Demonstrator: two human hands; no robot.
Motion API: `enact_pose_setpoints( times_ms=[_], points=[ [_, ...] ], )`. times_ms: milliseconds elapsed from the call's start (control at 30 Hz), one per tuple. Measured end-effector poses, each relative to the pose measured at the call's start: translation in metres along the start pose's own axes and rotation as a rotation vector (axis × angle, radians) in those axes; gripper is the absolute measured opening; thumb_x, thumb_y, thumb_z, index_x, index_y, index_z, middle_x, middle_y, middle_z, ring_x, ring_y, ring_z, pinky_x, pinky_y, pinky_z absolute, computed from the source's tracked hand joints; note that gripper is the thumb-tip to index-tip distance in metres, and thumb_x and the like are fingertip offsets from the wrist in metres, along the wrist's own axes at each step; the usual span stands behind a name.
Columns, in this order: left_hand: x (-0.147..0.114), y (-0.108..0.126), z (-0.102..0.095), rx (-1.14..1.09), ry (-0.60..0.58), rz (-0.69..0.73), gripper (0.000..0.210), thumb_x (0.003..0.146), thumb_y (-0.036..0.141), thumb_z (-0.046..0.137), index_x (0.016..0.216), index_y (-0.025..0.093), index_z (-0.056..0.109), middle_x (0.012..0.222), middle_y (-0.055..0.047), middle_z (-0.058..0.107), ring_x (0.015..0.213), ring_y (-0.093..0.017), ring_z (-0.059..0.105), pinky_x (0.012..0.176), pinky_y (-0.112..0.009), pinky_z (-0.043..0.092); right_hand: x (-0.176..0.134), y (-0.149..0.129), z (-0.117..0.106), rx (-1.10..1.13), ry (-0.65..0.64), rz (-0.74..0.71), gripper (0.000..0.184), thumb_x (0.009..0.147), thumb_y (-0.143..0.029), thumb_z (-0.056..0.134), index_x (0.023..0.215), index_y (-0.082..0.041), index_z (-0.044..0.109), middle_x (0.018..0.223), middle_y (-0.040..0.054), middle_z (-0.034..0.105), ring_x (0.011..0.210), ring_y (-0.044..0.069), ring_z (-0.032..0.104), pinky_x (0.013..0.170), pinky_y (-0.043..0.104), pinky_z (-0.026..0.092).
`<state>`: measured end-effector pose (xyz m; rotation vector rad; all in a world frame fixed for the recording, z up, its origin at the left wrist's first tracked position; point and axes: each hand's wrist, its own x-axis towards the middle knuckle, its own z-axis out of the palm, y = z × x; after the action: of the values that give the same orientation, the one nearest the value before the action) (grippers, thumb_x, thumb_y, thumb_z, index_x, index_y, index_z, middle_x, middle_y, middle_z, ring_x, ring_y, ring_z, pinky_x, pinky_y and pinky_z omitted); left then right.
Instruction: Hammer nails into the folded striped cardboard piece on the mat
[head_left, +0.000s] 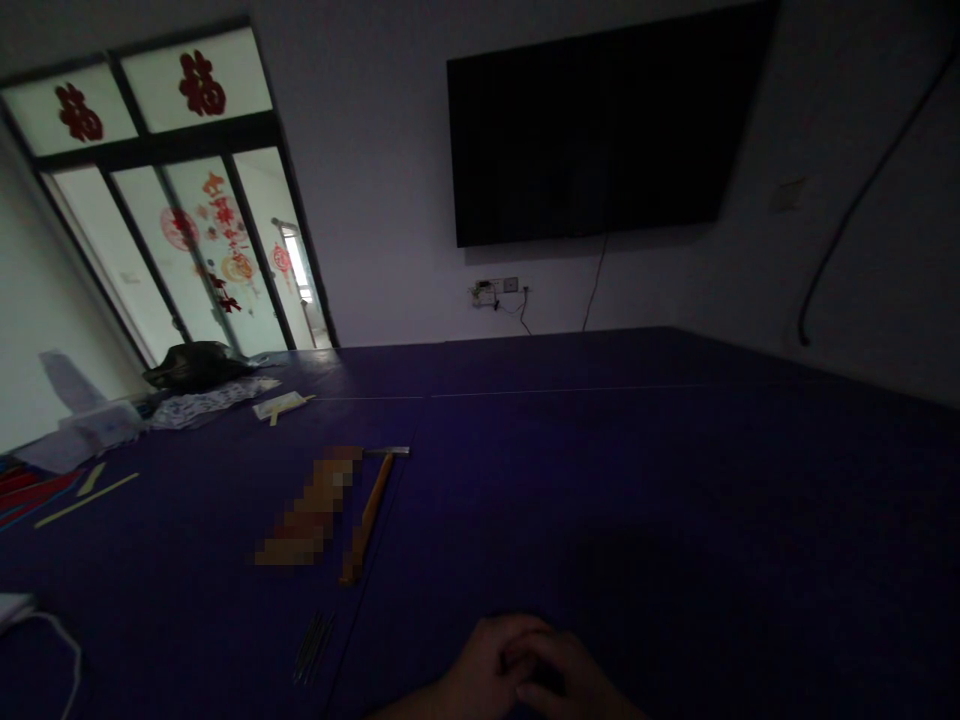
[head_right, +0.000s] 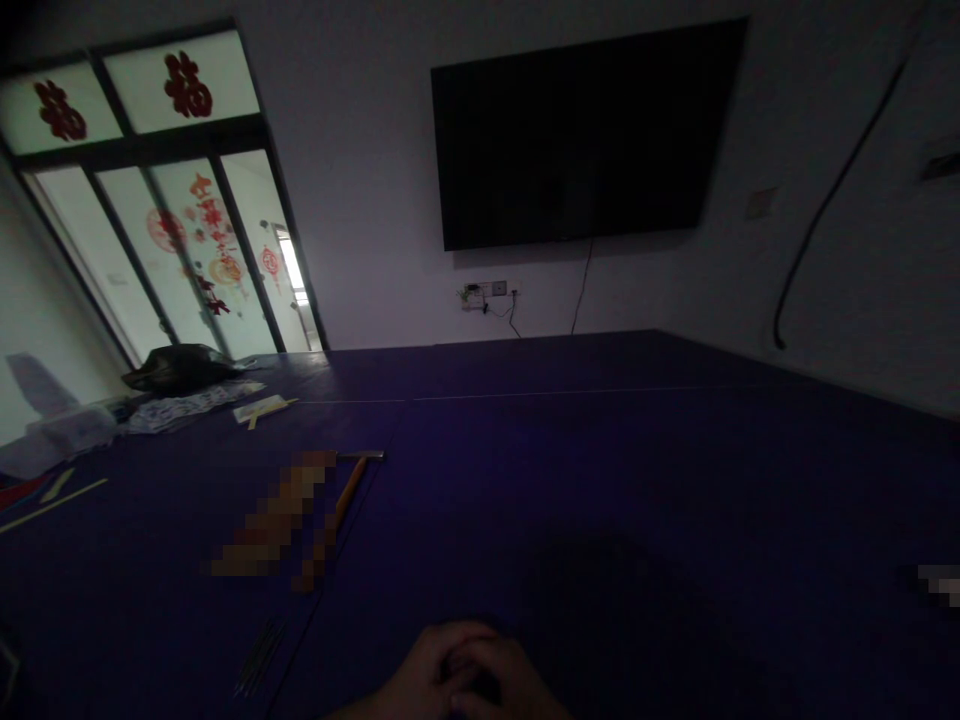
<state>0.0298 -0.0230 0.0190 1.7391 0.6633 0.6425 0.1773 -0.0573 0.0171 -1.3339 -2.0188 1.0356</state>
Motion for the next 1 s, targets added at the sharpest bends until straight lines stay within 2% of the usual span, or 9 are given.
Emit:
enact_pose_setpoints(
  times_ms=[200,400,567,767,1000],
  points=[
    [0.0007,0.0012,0.0003,-0.009,-0.011,0.015,0.033,0.068,0.01,0.046,0.097,0.015,0.061,0.088,-0.004,0.063,0.079,-0.014,0.055,0.071,-0.023,0.041,-0.0004,-0.0039,-0.0007,-0.006,0.009,0.013,0.03,0.071,-0.036,0.054,0.094,-0.02,0.064,0.099,0.0075,0.064,0.093,0.023,0.055,0.082,0.034,0.041],
    [0.0002,-0.005,-0.0005,-0.017,-0.04,0.012,0.03,0.071,0.014,0.048,0.099,0.015,0.059,0.093,-0.004,0.061,0.086,-0.016,0.053,0.076,-0.026,0.04,0.0013,-0.0045,-0.0013,0.0,0.014,-0.005,0.029,0.07,-0.036,0.053,0.092,-0.021,0.065,0.092,0.0062,0.066,0.088,0.021,0.057,0.078,0.031,0.043],
    [-0.0006,-0.0028,0.0006,-0.003,-0.018,-0.002,0.027,0.074,0.02,0.048,0.098,0.015,0.06,0.086,-0.003,0.062,0.08,-0.014,0.053,0.072,-0.024,0.04,0.0024,-0.003,0.0002,0.047,0.023,-0.065,0.032,0.07,-0.041,0.05,0.09,-0.019,0.065,0.088,0.0069,0.067,0.081,0.02,0.059,0.072,0.03,0.045],
    [0.0003,0.0004,0.0008,0.001,-0.001,0.014,0.028,0.072,0.015,0.046,0.095,0.014,0.061,0.081,-0.003,0.061,0.073,-0.012,0.052,0.067,-0.021,0.039,0.0012,-0.0035,-0.0009,-0.008,0.033,-0.013,0.033,0.07,-0.038,0.051,0.094,-0.019,0.064,0.096,0.0084,0.065,0.09,0.022,0.057,0.079,0.033,0.043],
    [0.0008,0.0004,-0.0002,0.005,-0.021,0.003,0.028,0.072,0.016,0.045,0.095,0.014,0.061,0.087,-0.004,0.062,0.079,-0.014,0.053,0.071,-0.023,0.041,0.0019,-0.0061,-0.0006,0.045,0.011,-0.039,0.027,0.07,-0.034,0.052,0.09,-0.019,0.065,0.09,0.0064,0.067,0.084,0.02,0.059,0.074,0.029,0.044]
  ],
)
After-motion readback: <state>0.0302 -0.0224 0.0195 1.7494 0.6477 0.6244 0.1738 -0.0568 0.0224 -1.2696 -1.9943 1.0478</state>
